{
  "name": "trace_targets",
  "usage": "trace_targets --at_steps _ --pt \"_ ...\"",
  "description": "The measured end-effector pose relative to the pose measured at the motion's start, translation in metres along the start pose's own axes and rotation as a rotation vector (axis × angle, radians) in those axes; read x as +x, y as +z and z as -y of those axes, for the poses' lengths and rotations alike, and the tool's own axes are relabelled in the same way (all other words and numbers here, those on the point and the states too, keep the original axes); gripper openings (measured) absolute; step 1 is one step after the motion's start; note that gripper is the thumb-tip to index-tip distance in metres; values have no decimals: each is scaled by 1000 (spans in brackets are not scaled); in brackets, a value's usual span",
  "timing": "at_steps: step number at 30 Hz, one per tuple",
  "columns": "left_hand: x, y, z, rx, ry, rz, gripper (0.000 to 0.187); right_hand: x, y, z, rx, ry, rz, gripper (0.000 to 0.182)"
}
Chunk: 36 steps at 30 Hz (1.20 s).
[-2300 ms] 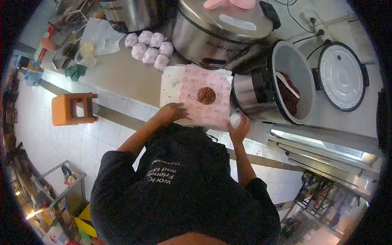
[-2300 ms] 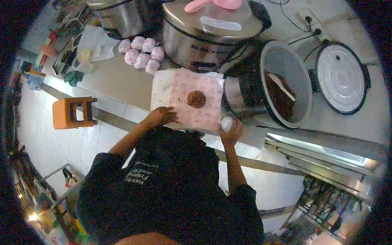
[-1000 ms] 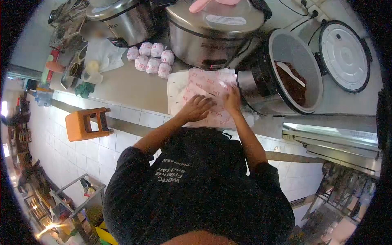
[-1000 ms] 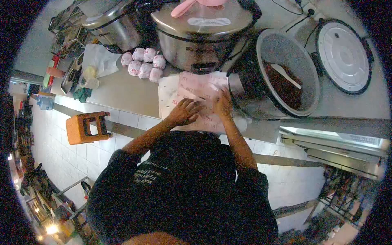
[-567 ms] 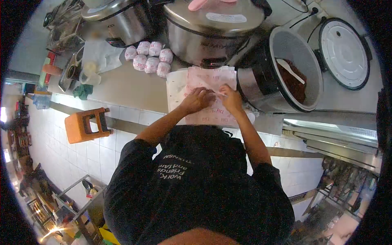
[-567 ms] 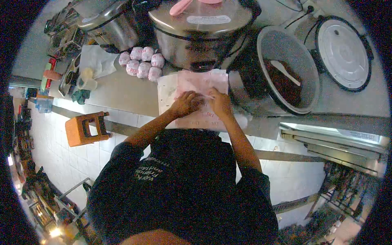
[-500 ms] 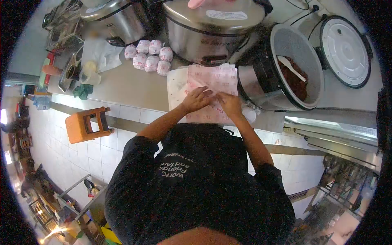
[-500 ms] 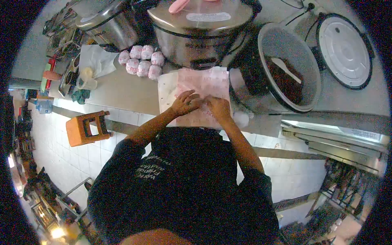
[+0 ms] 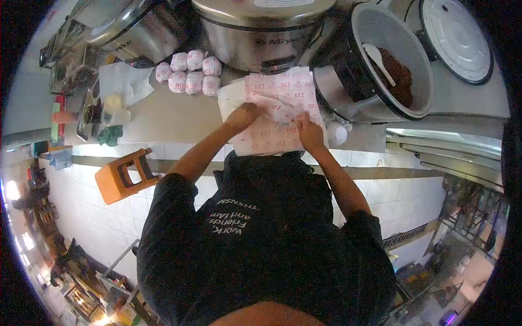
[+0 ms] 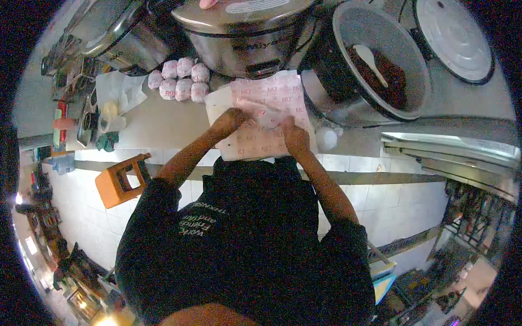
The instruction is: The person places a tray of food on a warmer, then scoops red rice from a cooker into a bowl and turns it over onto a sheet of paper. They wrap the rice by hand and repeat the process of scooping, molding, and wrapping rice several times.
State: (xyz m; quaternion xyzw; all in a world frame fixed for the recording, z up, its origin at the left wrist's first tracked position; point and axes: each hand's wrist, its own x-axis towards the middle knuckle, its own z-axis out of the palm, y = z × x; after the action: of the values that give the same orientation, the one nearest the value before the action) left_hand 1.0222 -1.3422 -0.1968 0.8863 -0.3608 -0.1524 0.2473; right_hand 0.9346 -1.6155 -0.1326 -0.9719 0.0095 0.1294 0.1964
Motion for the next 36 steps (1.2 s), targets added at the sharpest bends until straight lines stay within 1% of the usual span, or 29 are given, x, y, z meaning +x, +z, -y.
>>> trace_targets --at_steps 1,3,5,7,8,9,10,11,12,13,14,15,16,18,19,20,21,22,23,25,26,27,28,30,33,34,36 --pt "15 -3 -6 -54 -150 90 41 7 -4 10 -3 52 -34 35" --pt "46 -34 -37 -43 -163 64 36 24 -9 19 -12 154 -100 42" --pt "65 -42 -42 156 -7 -28 34 39 10 9 -300 -4 -317 44" --pt "81 -48 -32 548 332 -180 33 54 20 2 -398 -39 -342 38" --pt "86 -35 -16 345 387 -183 35 59 10 7 -355 6 -260 31" --pt "82 -15 -4 238 241 -131 34 58 1 11 -313 52 -174 25" --pt "75 -1 0 130 95 -81 32 56 -4 14 -188 79 -130 20" --pt "68 5 -1 26 -49 -34 31 50 -1 18 -194 37 -163 20" --pt "46 -9 -28 54 -20 -104 26 38 5 25 -200 -7 -198 20" --pt "41 14 -25 187 53 -155 21 27 10 31 -207 -56 -235 21" --pt "34 23 -31 251 68 -174 19 17 24 33 -195 -56 -253 21" --pt "26 22 -41 167 99 -276 15 10 44 32 -183 -61 -273 21" --pt "23 7 -55 39 10 -137 47 14 53 34 -172 -75 -292 22" --pt "11 -17 -97 90 -13 -132 95 32 38 29 -143 0 -127 21" --pt "23 20 -88 188 7 -78 124 42 27 25 -136 23 -40 20" --pt "21 -12 -123 355 -186 80 110 52 16 20 -100 43 12 20" --pt "37 5 -121 329 -255 -13 101 61 5 15 -64 69 62 21" --pt "51 25 -111 306 -314 -106 93 64 7 4 -107 -108 -16 19" --pt "58 32 -102 298 -346 -92 87 64 12 -3 -150 -277 -99 18" --pt "69 38 -97 268 -390 -64 75 55 10 20 -64 -61 -19 17" --pt "63 31 -101 -61 -430 -266 61 35 2 39 109 -46 -78 15" --pt "57 29 -96 -132 -368 -334 58 21 -5 60 280 -38 -133 13" --pt "49 32 -91 -200 -306 -401 54 18 -7 70 324 -36 -195 14" --pt "30 18 -101 -312 -180 -552 45 15 -4 90 437 -23 -310 29" --pt "-1 -60 -143 -539 240 -762 46 12 0 130 868 -38 -840 35" --pt "-6 -79 -148 -505 323 -713 48 13 -9 127 1046 5 -677 45" --pt "-12 -111 -149 -444 479 -625 52 3 -46 152 1461 138 -531 45"
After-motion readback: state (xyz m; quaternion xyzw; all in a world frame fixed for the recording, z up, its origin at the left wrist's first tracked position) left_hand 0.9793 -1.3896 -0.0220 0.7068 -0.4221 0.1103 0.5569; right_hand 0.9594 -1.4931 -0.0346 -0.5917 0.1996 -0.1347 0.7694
